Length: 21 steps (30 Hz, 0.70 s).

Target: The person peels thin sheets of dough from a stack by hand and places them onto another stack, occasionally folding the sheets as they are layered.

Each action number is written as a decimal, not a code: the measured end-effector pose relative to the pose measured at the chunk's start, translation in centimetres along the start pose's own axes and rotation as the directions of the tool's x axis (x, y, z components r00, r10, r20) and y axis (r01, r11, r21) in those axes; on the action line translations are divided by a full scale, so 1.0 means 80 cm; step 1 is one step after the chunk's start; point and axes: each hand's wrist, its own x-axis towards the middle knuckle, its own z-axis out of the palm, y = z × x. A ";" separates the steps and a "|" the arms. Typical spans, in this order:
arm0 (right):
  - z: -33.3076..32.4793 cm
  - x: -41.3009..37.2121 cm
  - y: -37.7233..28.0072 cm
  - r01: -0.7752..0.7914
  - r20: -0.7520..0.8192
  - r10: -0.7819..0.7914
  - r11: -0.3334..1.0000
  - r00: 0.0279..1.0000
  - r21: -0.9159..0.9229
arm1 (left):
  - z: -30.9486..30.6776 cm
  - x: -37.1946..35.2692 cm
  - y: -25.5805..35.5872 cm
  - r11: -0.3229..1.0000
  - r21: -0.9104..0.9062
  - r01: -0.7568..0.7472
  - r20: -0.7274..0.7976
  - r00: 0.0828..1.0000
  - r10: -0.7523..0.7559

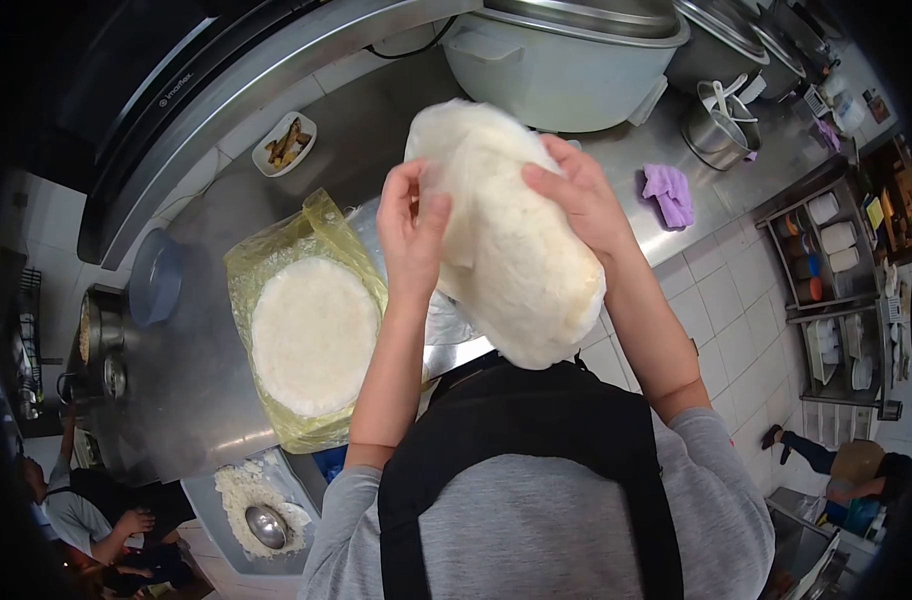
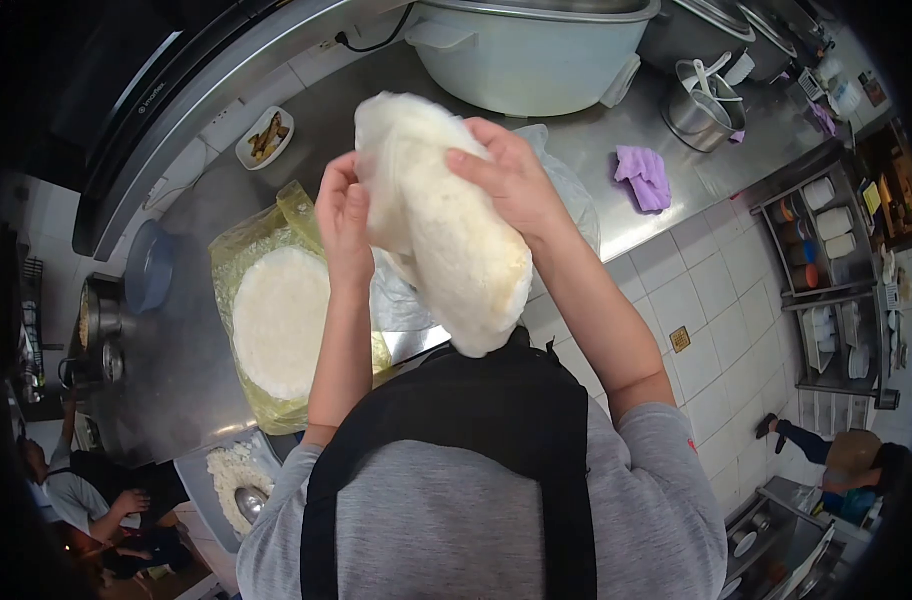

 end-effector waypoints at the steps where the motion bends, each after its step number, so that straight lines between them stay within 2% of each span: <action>1: 0.004 -0.007 0.001 0.053 -0.079 -0.041 0.987 0.996 0.155 | 0.000 0.007 0.005 0.989 0.096 -0.113 0.033 0.993 0.110; 2: 0.007 -0.015 0.002 0.117 -0.163 -0.070 0.947 0.984 0.299 | 0.005 0.011 0.006 0.989 0.094 -0.116 0.031 0.993 0.114; 3: 0.004 -0.026 0.008 0.117 -0.161 -0.071 0.948 0.984 0.295 | 0.015 0.012 0.005 0.949 0.258 -0.178 0.099 0.983 0.158; 4: -0.008 -0.040 0.023 0.090 -0.226 -0.030 0.961 0.974 0.260 | 0.026 0.012 0.005 0.879 0.410 -0.246 0.172 0.967 0.190; 6: -0.037 -0.067 0.067 0.028 -0.323 0.034 0.982 0.946 0.185 | 0.045 -0.002 -0.025 0.792 0.567 -0.226 0.260 0.962 0.088; 7: -0.054 -0.079 0.096 -0.006 -0.359 0.058 0.990 0.932 0.144 | 0.051 -0.015 -0.052 0.796 0.561 -0.228 0.265 0.960 0.088; 8: -0.070 -0.091 0.126 -0.002 -0.370 0.056 0.990 0.927 0.143 | 0.054 -0.030 -0.086 0.783 0.590 -0.198 0.352 0.936 -0.028; 9: -0.085 -0.102 0.154 -0.080 -0.431 0.072 0.997 0.900 -0.001 | 0.056 -0.043 -0.109 0.766 0.619 -0.175 0.432 0.890 -0.146; 10: -0.089 -0.107 0.161 -0.164 -0.491 0.075 0.976 0.868 -0.140 | 0.057 -0.053 -0.119 0.771 0.610 -0.183 0.447 0.883 -0.144; 11: -0.096 -0.111 0.164 -0.158 -0.505 0.067 0.977 0.861 -0.141 | 0.057 -0.064 -0.128 0.704 0.643 -0.303 0.480 0.875 -0.062; 12: -0.097 -0.113 0.161 -0.207 -0.496 0.137 0.975 0.858 -0.087 | 0.059 -0.068 -0.128 0.620 0.668 -0.411 0.514 0.858 0.016; 13: -0.096 -0.115 0.160 -0.257 -0.480 0.212 0.966 0.852 -0.031 | 0.062 -0.068 -0.130 0.643 0.634 -0.430 0.497 0.863 0.087; 14: -0.100 -0.115 0.161 -0.258 -0.488 0.215 0.966 0.846 -0.021 | 0.062 -0.067 -0.132 0.645 0.631 -0.432 0.506 0.859 0.080; 16: -0.110 -0.108 0.158 -0.344 -0.448 0.244 0.926 0.860 -0.157 | 0.064 -0.058 -0.127 0.715 0.633 -0.297 0.538 0.833 -0.130; 20: -0.099 -0.097 0.151 -0.328 -0.493 0.201 0.926 0.847 -0.186 | 0.068 -0.052 -0.131 0.737 0.597 -0.317 0.549 0.831 -0.087; 21: -0.095 -0.092 0.152 -0.274 -0.516 0.138 0.941 0.845 -0.199 | 0.069 -0.053 -0.132 0.748 0.584 -0.316 0.525 0.850 -0.051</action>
